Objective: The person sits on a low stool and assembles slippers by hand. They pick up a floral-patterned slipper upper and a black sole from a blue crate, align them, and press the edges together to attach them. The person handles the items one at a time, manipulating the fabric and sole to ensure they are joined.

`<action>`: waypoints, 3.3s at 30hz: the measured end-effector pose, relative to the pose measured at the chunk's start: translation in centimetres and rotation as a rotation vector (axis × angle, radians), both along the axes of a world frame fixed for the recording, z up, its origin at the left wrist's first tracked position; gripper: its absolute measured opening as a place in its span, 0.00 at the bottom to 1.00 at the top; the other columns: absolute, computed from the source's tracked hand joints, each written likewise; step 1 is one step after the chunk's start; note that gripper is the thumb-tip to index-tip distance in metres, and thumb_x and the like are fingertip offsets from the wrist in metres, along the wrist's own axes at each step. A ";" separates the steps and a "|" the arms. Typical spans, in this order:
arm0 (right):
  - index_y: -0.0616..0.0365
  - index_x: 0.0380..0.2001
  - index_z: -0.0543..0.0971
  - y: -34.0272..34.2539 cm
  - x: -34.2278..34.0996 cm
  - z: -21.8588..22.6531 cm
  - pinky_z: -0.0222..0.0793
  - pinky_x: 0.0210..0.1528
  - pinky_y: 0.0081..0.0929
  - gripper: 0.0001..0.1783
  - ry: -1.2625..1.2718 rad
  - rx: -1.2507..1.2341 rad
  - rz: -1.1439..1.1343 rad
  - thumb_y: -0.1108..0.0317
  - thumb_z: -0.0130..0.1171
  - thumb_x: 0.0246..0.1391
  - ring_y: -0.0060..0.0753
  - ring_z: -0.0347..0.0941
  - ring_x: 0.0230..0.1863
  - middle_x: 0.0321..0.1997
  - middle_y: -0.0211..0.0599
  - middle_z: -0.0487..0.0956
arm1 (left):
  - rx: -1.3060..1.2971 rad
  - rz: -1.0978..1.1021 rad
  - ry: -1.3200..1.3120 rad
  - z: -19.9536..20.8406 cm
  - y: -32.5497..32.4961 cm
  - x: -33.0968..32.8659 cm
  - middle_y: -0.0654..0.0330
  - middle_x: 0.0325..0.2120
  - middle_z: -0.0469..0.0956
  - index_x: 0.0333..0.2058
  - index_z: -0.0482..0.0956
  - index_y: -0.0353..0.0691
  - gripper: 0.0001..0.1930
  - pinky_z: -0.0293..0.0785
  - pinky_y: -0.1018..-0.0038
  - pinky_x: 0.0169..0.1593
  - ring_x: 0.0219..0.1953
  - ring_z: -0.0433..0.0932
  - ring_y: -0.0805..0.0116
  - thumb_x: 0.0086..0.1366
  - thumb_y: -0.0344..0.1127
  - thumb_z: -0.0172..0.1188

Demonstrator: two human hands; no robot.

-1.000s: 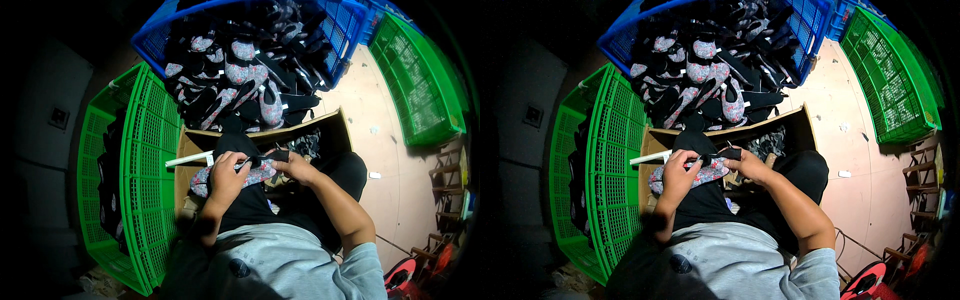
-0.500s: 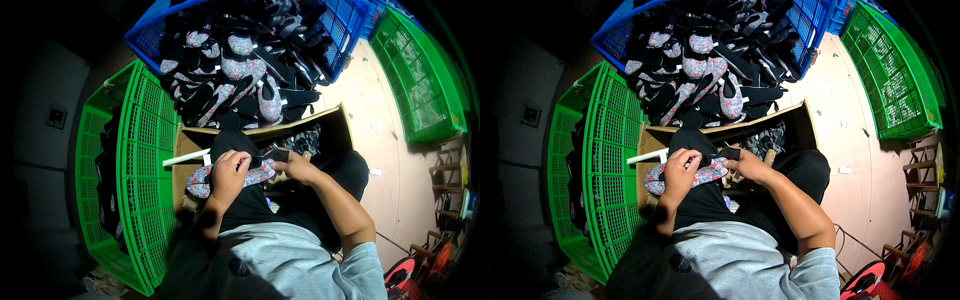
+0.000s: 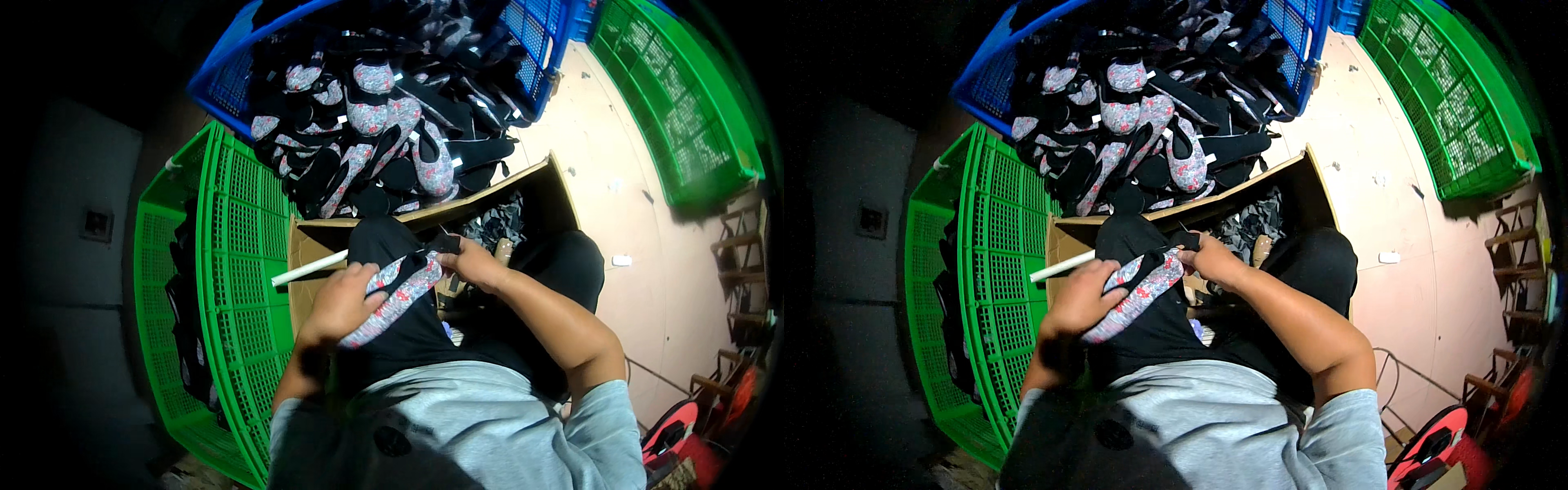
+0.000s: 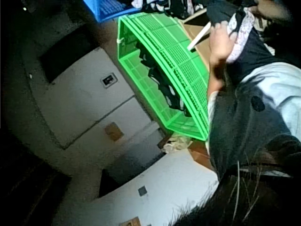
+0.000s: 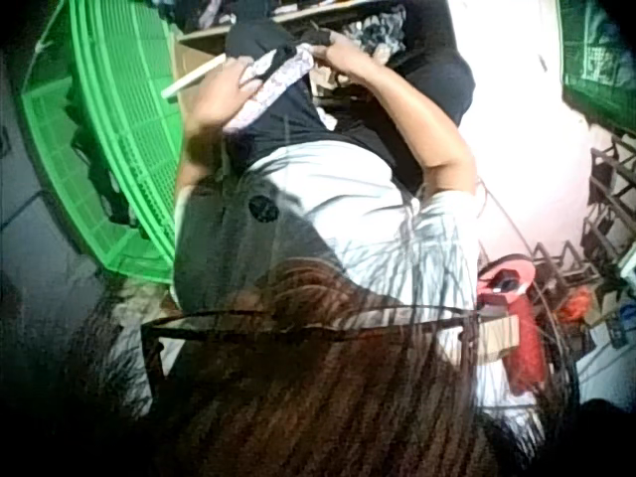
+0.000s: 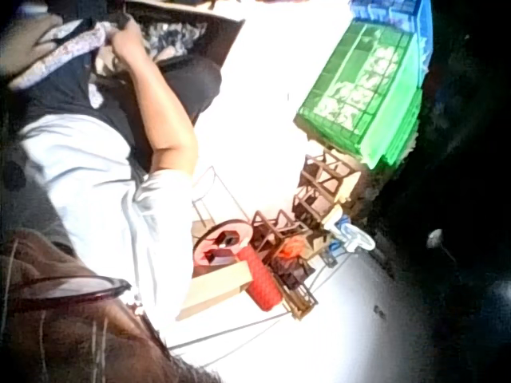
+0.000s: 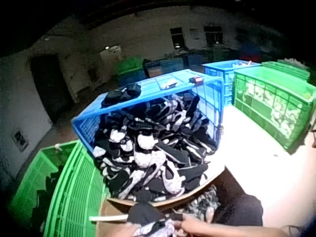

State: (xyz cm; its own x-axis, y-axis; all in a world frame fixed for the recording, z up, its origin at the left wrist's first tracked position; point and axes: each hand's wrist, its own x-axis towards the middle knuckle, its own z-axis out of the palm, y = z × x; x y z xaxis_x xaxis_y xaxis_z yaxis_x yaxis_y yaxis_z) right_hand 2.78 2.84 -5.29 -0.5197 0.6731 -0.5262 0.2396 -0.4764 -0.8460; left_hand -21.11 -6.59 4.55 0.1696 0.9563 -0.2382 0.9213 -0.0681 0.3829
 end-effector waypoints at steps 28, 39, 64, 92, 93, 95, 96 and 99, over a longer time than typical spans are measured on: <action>0.57 0.45 0.75 0.6 0.5 -0.6 0.63 0.25 0.17 0.12 0.059 0.020 -0.013 0.72 0.57 0.58 0.19 0.73 0.29 0.30 0.30 0.77 | 0.273 0.131 -0.517 -6.0 1.9 5.8 0.52 0.39 0.78 0.39 0.77 0.31 0.08 0.71 0.70 0.49 0.43 0.77 0.56 0.63 0.28 0.57; 0.55 0.45 0.75 1.3 1.4 2.7 0.55 0.19 0.12 0.11 0.144 -0.083 -0.074 0.61 0.52 0.65 0.12 0.64 0.19 0.23 0.24 0.74 | 0.295 0.116 -0.498 -5.8 1.8 6.0 0.52 0.39 0.78 0.40 0.77 0.32 0.08 0.71 0.70 0.49 0.43 0.77 0.56 0.63 0.28 0.57; 0.63 0.38 0.79 0.4 0.5 1.5 0.70 0.39 0.20 0.08 0.283 0.419 -0.162 0.70 0.61 0.58 0.15 0.71 0.35 0.33 0.28 0.80 | 0.050 0.256 -0.882 -7.4 2.1 5.5 0.63 0.35 0.75 0.35 0.78 0.29 0.05 0.68 0.80 0.46 0.39 0.72 0.78 0.64 0.26 0.59; 0.57 0.37 0.70 0.1 2.3 3.2 0.65 0.37 0.19 0.12 0.079 0.154 0.371 0.58 0.50 0.67 0.18 0.67 0.32 0.31 0.26 0.73 | -0.262 0.681 -1.519 -8.3 3.1 4.5 0.66 0.30 0.77 0.32 0.77 0.39 0.01 0.68 0.83 0.41 0.34 0.74 0.79 0.65 0.28 0.59; 0.57 0.37 0.70 0.1 2.2 3.1 0.65 0.37 0.19 0.12 0.069 0.160 0.376 0.58 0.51 0.67 0.18 0.67 0.32 0.31 0.26 0.73 | -0.265 0.684 -1.517 -8.3 3.1 4.5 0.66 0.30 0.77 0.32 0.77 0.39 0.01 0.68 0.83 0.41 0.34 0.74 0.79 0.65 0.28 0.59; 0.57 0.37 0.70 0.1 2.1 3.1 0.66 0.37 0.20 0.12 0.057 0.175 0.383 0.58 0.51 0.67 0.18 0.67 0.32 0.31 0.26 0.73 | -0.259 0.673 -1.532 -7.9 3.1 4.7 0.66 0.30 0.76 0.32 0.77 0.39 0.01 0.68 0.83 0.41 0.35 0.74 0.79 0.64 0.27 0.59; 0.57 0.37 0.71 0.1 2.0 3.1 0.66 0.37 0.20 0.13 0.050 0.182 0.386 0.59 0.51 0.67 0.18 0.67 0.33 0.31 0.26 0.73 | -0.257 0.667 -1.541 -7.9 3.1 4.8 0.66 0.30 0.76 0.32 0.77 0.39 0.01 0.68 0.83 0.41 0.35 0.74 0.79 0.64 0.27 0.59; 0.58 0.36 0.71 0.2 1.8 3.1 0.67 0.36 0.21 0.13 0.019 0.189 0.384 0.59 0.51 0.66 0.19 0.68 0.32 0.31 0.26 0.73 | -0.259 0.693 -1.517 -7.9 3.4 5.3 0.70 0.26 0.74 0.29 0.77 0.39 0.04 0.65 0.83 0.39 0.31 0.70 0.82 0.64 0.27 0.59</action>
State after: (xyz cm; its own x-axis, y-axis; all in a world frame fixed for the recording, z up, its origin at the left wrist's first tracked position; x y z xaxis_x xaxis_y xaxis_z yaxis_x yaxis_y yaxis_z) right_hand 4.61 3.02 -2.21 -0.7598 0.5126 -0.4000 0.3527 -0.1919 -0.9158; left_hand -15.84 -3.21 -3.38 -0.0290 0.9081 -0.4176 -0.4348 0.3648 0.8233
